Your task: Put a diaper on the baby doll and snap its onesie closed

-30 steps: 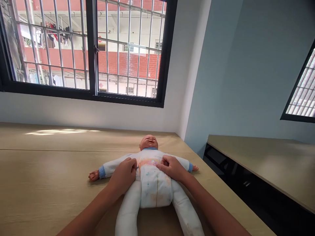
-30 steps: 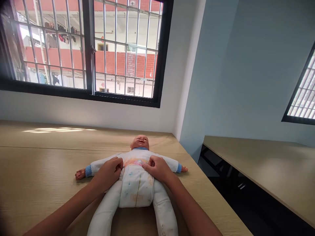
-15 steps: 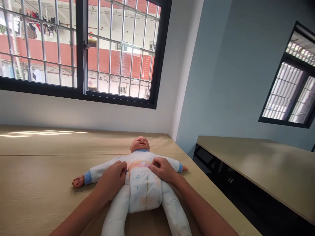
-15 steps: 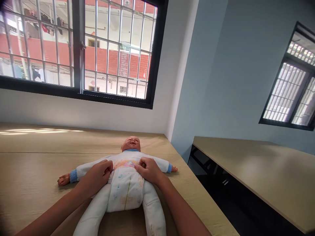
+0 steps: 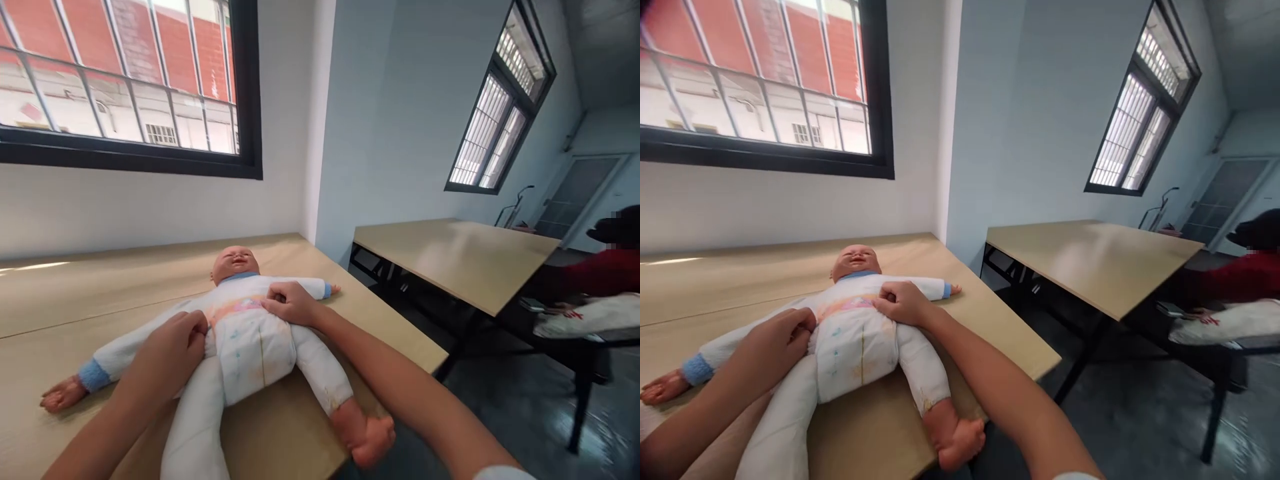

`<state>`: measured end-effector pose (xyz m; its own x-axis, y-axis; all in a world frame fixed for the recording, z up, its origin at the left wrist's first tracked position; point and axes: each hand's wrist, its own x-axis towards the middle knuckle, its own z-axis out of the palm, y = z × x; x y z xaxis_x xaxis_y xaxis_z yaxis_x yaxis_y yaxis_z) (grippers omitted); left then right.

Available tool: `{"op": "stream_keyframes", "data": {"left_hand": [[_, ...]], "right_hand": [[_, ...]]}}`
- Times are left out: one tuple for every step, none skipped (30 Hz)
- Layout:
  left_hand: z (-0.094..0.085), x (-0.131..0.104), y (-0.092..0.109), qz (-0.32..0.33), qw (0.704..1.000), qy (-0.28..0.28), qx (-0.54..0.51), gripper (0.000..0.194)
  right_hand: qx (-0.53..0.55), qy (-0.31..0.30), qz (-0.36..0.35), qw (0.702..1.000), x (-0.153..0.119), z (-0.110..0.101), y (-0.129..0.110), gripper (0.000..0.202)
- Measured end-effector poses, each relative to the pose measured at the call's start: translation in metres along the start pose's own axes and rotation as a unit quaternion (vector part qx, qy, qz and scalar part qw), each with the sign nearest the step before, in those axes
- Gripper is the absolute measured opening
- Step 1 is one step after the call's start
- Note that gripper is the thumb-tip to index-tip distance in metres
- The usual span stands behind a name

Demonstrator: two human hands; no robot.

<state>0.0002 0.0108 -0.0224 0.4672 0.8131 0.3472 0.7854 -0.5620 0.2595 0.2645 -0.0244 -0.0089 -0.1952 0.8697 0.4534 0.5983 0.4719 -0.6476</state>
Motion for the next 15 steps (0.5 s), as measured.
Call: {"op": "stream_keyframes", "data": {"left_hand": [[0.000,0.001,-0.002,-0.001,1.000,-0.007,0.007,0.011],[0.001,0.002,-0.004,-0.002,1.000,-0.012,0.012,0.010],[0.001,0.003,-0.006,-0.005,1.000,-0.017,0.017,0.009],[0.002,0.005,-0.008,-0.009,1.000,-0.019,0.021,0.010],[0.002,0.006,-0.009,-0.011,0.999,-0.021,0.024,0.011],[0.002,0.007,-0.009,-0.013,0.999,-0.023,0.022,0.012],[0.002,0.007,-0.008,-0.013,1.000,-0.022,0.016,0.013],[0.001,0.006,-0.006,-0.016,1.000,-0.018,0.005,0.013],[0.000,0.006,-0.004,-0.017,1.000,-0.014,-0.011,0.014],[-0.001,0.005,0.000,-0.017,0.999,-0.008,-0.029,0.015],[-0.002,0.004,0.003,-0.018,0.999,0.000,-0.046,0.016],[-0.002,0.003,0.006,-0.020,0.998,0.006,-0.059,0.019],[-0.003,0.003,0.009,-0.024,0.997,0.014,-0.066,0.022],[-0.003,0.003,0.011,-0.030,0.997,0.022,-0.072,0.025],[-0.003,0.003,0.013,-0.034,0.996,0.028,-0.077,0.028]], "right_hand": [[0.001,0.000,0.002,1.000,0.000,0.000,0.001,0.028],[0.002,0.000,0.003,1.000,0.000,0.000,0.002,0.027],[0.003,0.000,0.005,1.000,0.000,0.001,0.003,0.027],[0.005,0.000,0.007,1.000,0.000,0.001,0.004,0.027],[0.007,-0.001,0.010,1.000,0.001,0.001,0.004,0.027],[0.011,-0.001,0.013,1.000,0.001,0.001,0.005,0.028],[0.016,-0.001,0.016,1.000,0.001,0.001,0.004,0.028],[0.021,0.000,0.020,1.000,0.001,0.002,0.004,0.028],[0.027,0.001,0.022,0.999,0.001,0.002,0.003,0.027],[0.032,0.004,0.023,0.999,0.001,0.002,0.002,0.027],[0.038,0.006,0.024,0.999,0.001,0.003,0.001,0.026],[0.043,0.008,0.025,0.999,0.001,0.003,0.000,0.025],[0.047,0.012,0.028,0.998,0.001,0.004,0.000,0.025],[0.051,0.014,0.031,0.998,0.002,0.004,-0.001,0.024],[0.055,0.015,0.035,0.998,0.002,0.004,-0.002,0.024]]}}
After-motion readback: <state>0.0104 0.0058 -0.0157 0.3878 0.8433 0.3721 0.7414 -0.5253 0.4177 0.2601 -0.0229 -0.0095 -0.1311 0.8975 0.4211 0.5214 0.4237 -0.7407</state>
